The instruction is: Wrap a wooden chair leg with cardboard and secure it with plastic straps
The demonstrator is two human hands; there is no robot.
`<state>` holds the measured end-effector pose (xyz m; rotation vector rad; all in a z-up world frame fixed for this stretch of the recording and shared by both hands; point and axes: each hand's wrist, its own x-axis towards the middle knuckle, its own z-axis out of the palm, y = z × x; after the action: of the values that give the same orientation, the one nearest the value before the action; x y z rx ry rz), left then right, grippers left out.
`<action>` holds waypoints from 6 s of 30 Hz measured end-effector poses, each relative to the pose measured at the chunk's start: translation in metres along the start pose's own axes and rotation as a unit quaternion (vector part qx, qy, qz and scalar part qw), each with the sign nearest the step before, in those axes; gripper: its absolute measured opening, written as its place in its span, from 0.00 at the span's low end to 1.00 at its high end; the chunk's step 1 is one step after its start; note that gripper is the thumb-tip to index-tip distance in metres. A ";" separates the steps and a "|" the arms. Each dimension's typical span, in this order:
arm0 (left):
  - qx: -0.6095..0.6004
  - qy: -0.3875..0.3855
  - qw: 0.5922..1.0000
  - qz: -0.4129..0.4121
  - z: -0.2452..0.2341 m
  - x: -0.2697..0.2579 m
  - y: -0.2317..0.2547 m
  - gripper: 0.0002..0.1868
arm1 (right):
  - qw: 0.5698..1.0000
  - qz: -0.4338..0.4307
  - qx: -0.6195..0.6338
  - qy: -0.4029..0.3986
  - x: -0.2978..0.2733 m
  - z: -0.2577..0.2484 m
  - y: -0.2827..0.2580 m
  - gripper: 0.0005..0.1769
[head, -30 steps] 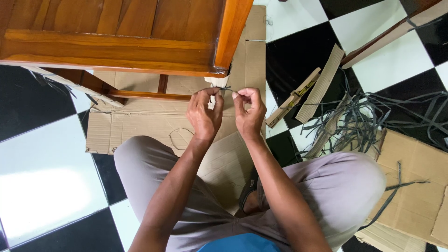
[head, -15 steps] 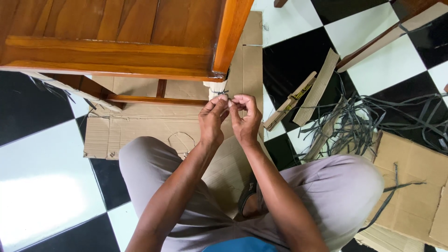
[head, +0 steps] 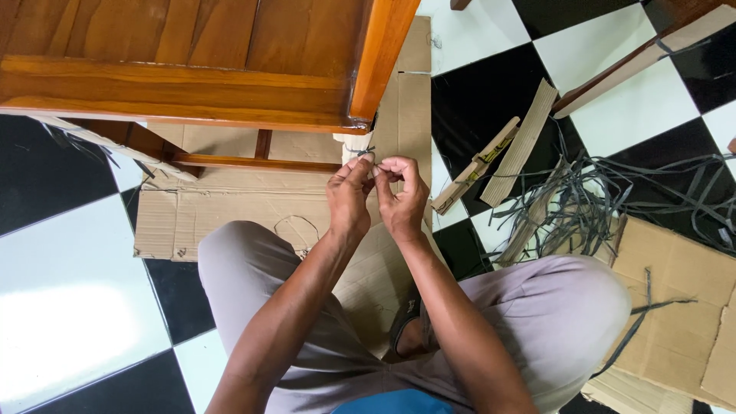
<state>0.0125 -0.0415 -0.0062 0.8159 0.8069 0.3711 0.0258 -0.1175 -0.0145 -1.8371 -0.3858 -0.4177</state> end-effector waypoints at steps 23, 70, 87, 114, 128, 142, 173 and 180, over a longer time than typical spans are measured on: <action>-0.035 -0.012 0.999 -0.019 0.008 -0.012 0.015 0.03 | 0.999 -0.036 -0.037 0.000 -0.016 -0.002 -0.009 0.08; 0.774 -0.498 0.387 0.052 -0.007 0.013 -0.187 0.18 | 0.827 0.479 -0.285 -0.077 -0.173 -0.215 0.234 0.19; 0.786 -0.500 0.364 0.016 0.001 0.013 -0.190 0.20 | 0.769 0.564 -0.277 -0.114 -0.211 -0.227 0.284 0.32; 0.769 -0.486 0.415 0.030 0.001 0.000 -0.170 0.20 | 0.895 0.303 -0.327 0.017 -0.166 -0.198 0.206 0.15; 0.588 -0.414 0.694 -0.017 -0.010 0.033 -0.219 0.17 | 0.959 0.106 -0.187 -0.186 -0.137 -0.154 0.109 0.14; 0.674 -0.454 0.577 0.081 0.002 0.002 -0.138 0.13 | 0.962 0.001 -0.275 -0.009 -0.108 -0.158 0.109 0.16; 0.472 -0.103 0.822 0.300 -0.073 0.115 0.031 0.07 | 0.945 0.321 -0.003 -0.064 0.012 -0.007 0.126 0.10; 0.494 -0.175 0.750 0.403 -0.080 0.129 0.004 0.05 | 0.946 0.210 -0.053 -0.242 0.050 0.027 0.120 0.05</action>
<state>0.0355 0.0755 -0.1003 2.1961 0.1797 0.5214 0.1277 -0.1238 -0.0995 -2.0560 -0.2917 0.3204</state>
